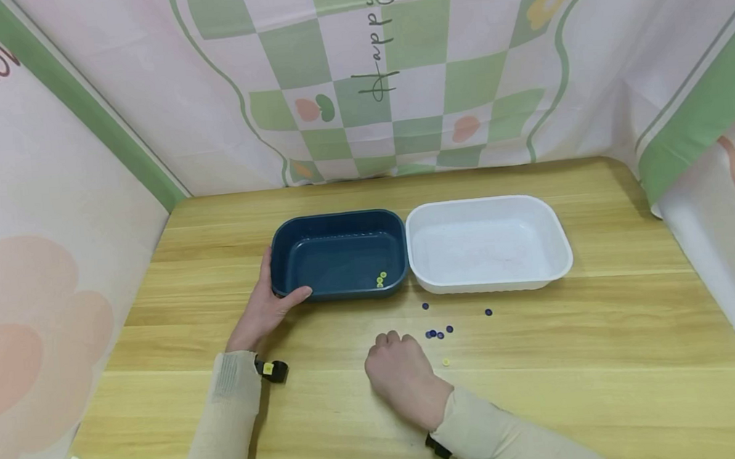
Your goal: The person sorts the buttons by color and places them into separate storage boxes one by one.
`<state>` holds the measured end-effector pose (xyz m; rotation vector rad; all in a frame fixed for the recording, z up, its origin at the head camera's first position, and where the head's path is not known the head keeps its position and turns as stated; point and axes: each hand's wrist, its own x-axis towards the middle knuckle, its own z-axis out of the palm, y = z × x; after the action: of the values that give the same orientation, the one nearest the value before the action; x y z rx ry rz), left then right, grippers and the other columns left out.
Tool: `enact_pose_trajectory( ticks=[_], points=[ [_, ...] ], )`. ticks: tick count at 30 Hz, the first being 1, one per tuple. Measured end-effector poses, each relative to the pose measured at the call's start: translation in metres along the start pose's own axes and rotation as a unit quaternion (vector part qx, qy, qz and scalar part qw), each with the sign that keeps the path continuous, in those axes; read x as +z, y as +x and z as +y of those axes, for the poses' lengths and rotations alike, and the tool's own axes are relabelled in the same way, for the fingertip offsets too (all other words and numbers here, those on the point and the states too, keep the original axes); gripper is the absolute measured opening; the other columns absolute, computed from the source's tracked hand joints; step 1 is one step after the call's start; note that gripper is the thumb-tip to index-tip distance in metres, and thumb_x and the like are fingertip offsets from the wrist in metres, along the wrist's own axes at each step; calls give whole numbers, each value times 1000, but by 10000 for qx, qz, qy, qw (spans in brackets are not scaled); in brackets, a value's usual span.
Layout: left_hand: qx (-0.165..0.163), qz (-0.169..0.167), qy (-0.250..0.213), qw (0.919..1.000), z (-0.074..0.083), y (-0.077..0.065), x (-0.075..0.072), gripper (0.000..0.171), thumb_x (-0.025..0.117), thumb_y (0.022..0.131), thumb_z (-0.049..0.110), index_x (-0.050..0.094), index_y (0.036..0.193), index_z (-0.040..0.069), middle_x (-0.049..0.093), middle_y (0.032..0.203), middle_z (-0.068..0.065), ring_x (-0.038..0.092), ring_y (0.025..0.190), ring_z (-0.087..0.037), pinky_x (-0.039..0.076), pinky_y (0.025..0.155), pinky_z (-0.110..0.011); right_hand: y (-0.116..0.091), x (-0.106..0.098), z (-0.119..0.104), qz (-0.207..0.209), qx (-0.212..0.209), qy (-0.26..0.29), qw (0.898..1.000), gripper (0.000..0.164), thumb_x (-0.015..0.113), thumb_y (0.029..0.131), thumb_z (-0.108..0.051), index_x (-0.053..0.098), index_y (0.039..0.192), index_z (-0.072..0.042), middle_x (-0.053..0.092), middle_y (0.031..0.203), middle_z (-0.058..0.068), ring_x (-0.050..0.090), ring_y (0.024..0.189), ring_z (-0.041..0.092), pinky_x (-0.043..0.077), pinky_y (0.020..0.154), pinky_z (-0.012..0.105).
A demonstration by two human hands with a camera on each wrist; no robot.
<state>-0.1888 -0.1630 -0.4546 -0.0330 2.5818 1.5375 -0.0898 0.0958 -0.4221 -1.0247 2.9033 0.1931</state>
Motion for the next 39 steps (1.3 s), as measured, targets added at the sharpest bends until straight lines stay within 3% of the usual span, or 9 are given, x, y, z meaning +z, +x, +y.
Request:
enact_pose_trajectory(
  ticks=[4,7,11,14,18,24,30,35,39],
  points=[
    [9,1,-27,10000,1,-1,0,116,76,82,46,-10,156,25,-4,162,3,7,147,-25,16,116,-51,1,-2,6,-95,8,555,9984,5,64,84,-5,65,81,-1,56,75,7,52,67,18,46,50,30],
    [-1,3,1,10000,1,-1,0,116,76,81,47,-10,156,25,-4,162,2,8,147,-26,17,116,-52,1,-5,11,184,120,1266,9917,9,64,84,-5,62,76,-5,54,72,3,52,66,18,45,49,31],
    [23,2,11,10000,1,-1,0,116,76,81,47,-9,156,24,-3,162,2,8,147,-26,17,116,-52,4,-10,22,546,432,2224,9725,11,63,86,-9,63,75,-12,52,72,-6,52,67,12,46,54,29],
    [30,-19,0,10000,2,0,0,116,76,82,47,-10,156,27,-4,162,2,8,147,-27,17,115,-52,9,-16,31,753,752,2958,9493,7,63,89,-10,68,84,-12,56,77,-7,52,68,9,47,58,27],
    [33,-51,5,10000,2,-1,0,115,76,82,46,-12,155,30,-4,162,2,8,147,-27,17,115,-52,16,-21,47,1173,1353,4228,8884,11,62,95,-15,70,95,-8,54,71,-4,48,61,10,44,58,26],
    [50,-45,48,10000,1,-2,0,115,75,82,48,-11,156,29,-4,162,2,9,147,-27,18,115,-52,31,-26,72,1506,2259,5862,7633,28,60,98,-26,71,106,-2,40,60,-1,36,51,13,33,49,25],
    [74,-13,89,9999,-1,-2,0,115,75,82,48,-13,154,32,-4,162,2,9,147,-27,18,115,-52,40,-25,84,1391,2685,6615,6863,37,60,97,-34,68,115,-3,37,55,-4,33,46,12,28,44,26],
    [74,3,131,9999,-2,-2,1,114,75,82,48,-12,154,34,-4,162,2,8,147,-26,17,116,-51,47,-23,88,1366,2965,7281,6028,42,61,96,-35,64,122,-2,34,53,-5,31,43,11,25,42,24],
    [87,-2,122,9999,-1,-2,0,114,75,83,47,-13,154,33,-4,162,2,8,147,-26,17,116,-51,50,-24,89,1561,2983,7538,5643,45,62,96,-34,61,124,1,32,51,-6,28,41,10,22,41,23]
  ],
)
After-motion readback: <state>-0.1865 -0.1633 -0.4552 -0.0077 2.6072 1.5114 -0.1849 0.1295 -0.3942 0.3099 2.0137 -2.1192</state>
